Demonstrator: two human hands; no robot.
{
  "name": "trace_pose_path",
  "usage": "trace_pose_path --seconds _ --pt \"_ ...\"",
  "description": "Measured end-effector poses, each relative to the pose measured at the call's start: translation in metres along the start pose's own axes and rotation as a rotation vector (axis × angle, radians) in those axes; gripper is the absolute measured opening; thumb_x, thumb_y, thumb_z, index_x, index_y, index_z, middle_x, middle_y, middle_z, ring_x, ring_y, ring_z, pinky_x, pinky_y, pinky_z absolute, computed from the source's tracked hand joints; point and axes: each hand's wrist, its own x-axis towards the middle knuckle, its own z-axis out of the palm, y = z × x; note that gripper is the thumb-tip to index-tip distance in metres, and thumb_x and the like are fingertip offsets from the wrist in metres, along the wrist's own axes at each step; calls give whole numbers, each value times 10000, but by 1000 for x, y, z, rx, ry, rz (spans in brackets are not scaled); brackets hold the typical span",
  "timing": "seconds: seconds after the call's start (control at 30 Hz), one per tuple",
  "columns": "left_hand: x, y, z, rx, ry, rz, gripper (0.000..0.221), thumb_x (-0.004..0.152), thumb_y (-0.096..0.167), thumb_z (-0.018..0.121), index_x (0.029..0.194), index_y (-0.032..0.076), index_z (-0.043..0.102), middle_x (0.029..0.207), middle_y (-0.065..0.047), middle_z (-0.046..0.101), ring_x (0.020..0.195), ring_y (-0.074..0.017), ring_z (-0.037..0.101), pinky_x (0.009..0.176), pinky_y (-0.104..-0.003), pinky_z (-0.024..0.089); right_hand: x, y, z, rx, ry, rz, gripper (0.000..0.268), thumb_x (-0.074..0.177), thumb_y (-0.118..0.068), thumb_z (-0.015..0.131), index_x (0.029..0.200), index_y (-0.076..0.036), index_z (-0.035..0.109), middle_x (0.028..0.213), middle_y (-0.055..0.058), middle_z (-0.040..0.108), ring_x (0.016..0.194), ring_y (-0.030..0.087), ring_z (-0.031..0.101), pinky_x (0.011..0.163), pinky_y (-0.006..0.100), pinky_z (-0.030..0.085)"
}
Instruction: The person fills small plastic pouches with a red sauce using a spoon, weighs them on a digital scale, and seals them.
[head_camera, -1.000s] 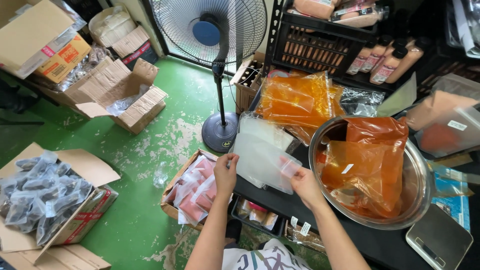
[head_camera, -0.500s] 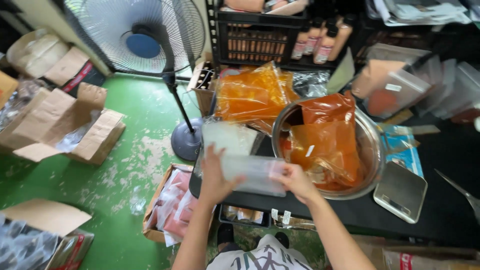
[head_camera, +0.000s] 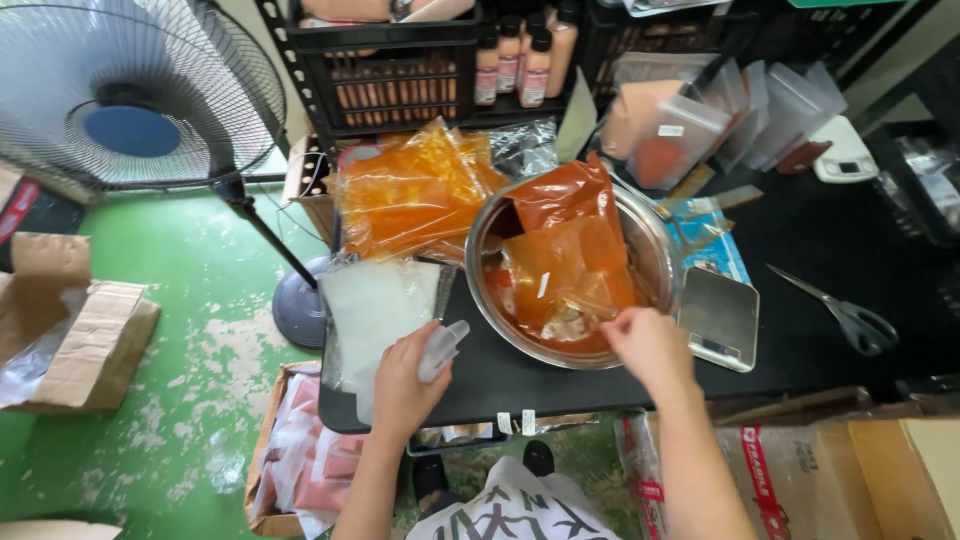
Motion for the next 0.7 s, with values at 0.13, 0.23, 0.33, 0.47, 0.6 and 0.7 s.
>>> trace_pose_path --seconds 0.13,0.23,0.33,0.47,0.6,0.7 --pt "20 35 6 -78 -63 -11 812 717 158 851 1454 134 512 1324 -103 617 1252 -292 599 1061 -460 450 46 57 42 -7 -30 120 304 862 -458 756 1154 -371 761 1145 56 690 1147 315 680 879 536 592" --pt "30 56 18 -105 -138 -19 941 687 179 894 1498 99 423 1398 -145 494 1304 -352 543 1088 -485 426 47 67 71 -47 -22 22 457 811 -445 822 1236 -293 751 1204 99 594 1190 362 588 927 525 580" --pt "38 71 24 -125 -159 35 1103 643 191 935 1560 92 331 1408 -197 470 1318 -393 522 1082 -522 391 38 68 71 -2 116 -24 236 916 -359 725 1113 -246 790 1078 71 632 1120 301 597 905 437 592" --pt "44 87 36 -163 -215 167 791 621 252 945 1284 196 519 1490 -153 428 1357 -373 494 1032 -502 418 18 72 44 62 448 -112 176 981 -389 649 1039 -276 771 934 25 630 999 251 627 854 376 587" --pt "42 98 49 -282 -277 85 790 568 319 985 1173 199 492 1526 -167 438 1353 -393 512 1026 -530 434 -9 70 -10 80 741 -202 97 964 -352 718 994 -271 764 904 -30 630 919 213 636 814 331 569" --pt "42 108 61 -352 -354 32 881 549 363 1000 1231 200 467 1527 -160 457 1358 -383 519 1028 -539 436 -45 57 -66 206 819 -308 43 966 -281 758 1005 -266 765 922 -57 654 924 190 641 834 312 554"
